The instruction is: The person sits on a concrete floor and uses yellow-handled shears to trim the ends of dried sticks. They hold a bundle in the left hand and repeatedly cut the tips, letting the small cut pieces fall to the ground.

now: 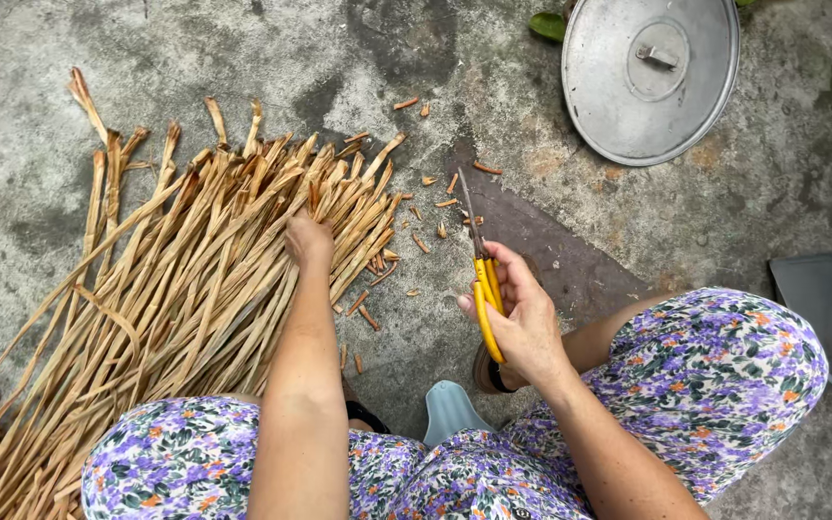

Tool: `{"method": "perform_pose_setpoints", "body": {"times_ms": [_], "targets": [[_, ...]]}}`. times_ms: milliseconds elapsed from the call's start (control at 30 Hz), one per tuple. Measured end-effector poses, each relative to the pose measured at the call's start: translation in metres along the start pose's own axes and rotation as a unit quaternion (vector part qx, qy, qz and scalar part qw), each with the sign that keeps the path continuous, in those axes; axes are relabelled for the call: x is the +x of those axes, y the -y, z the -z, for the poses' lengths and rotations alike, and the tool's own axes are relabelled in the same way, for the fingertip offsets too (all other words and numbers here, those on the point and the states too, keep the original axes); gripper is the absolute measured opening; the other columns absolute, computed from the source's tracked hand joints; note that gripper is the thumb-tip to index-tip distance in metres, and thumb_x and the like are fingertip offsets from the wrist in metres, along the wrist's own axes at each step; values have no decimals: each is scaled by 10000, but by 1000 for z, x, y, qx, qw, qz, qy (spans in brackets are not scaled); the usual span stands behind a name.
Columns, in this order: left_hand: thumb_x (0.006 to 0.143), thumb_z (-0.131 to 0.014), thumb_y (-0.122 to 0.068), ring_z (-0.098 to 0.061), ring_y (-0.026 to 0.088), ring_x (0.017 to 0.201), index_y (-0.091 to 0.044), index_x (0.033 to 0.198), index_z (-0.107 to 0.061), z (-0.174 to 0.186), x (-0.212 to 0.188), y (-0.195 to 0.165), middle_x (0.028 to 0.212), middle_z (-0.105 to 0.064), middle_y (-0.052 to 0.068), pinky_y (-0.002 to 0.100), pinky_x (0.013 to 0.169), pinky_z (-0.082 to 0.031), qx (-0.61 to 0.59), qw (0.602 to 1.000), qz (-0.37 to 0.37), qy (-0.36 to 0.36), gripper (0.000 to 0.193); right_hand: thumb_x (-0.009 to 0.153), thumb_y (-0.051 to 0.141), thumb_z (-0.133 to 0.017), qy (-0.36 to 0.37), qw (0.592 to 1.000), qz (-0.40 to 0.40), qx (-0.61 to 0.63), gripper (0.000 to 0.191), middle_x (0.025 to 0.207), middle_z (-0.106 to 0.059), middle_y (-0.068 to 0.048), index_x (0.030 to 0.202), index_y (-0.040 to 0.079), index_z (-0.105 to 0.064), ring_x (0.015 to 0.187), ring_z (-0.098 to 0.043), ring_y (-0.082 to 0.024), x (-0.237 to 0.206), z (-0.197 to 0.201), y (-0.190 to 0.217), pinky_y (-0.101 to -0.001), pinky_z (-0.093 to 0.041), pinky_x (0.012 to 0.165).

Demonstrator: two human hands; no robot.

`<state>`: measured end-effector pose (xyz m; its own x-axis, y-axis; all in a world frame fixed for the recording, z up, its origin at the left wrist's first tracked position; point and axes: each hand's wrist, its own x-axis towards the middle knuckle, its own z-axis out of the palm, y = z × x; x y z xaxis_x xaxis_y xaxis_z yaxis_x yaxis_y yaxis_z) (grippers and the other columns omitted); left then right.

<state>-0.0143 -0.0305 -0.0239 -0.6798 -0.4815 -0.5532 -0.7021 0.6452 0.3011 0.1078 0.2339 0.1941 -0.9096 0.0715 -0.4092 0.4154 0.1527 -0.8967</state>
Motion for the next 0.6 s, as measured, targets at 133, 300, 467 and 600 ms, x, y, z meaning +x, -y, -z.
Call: {"method": "perform_pose_setpoints", "body": {"times_ms": [133,300,467,600], "targets": [[745,-857,-322,-634,203,910,-152,1219,-699,-5,0,1,1105,-705,96,447,805,-507,92,987,-81,-100,528,787,107,-849,-3,996,15,-84,748,1050,-638,-15,1448,97,-500,971,-630,-97,-1,-1,6,-263,-539,881],[919,-765,-318,-666,202,755,-73,1419,-545,30,-6,-9,999,-742,174,426,851,-565,-43,997,-53,46,599,755,227,-879,-4,987,22,-157,777,1046,-653,-42,1433,123,-514,978,-644,-143,-3,-2,18,-320,-540,898],[911,-747,-136,-706,141,717,-16,1234,-611,90,-40,-27,963,-799,116,346,837,-605,-343,919,-162,106,371,761,272,-869,-1,992,31,-124,788,1173,-646,-64,1434,121,-486,1086,-639,-153,-3,-7,24,-334,-516,980],[861,-712,-15,-707,121,678,-23,1114,-668,131,-81,-37,952,-754,94,327,645,-601,-530,811,-184,167,257,771,266,-872,12,994,75,-83,766,1260,-635,-78,1424,104,-504,1194,-605,-173,-4,-14,26,-351,-488,1029]]}}
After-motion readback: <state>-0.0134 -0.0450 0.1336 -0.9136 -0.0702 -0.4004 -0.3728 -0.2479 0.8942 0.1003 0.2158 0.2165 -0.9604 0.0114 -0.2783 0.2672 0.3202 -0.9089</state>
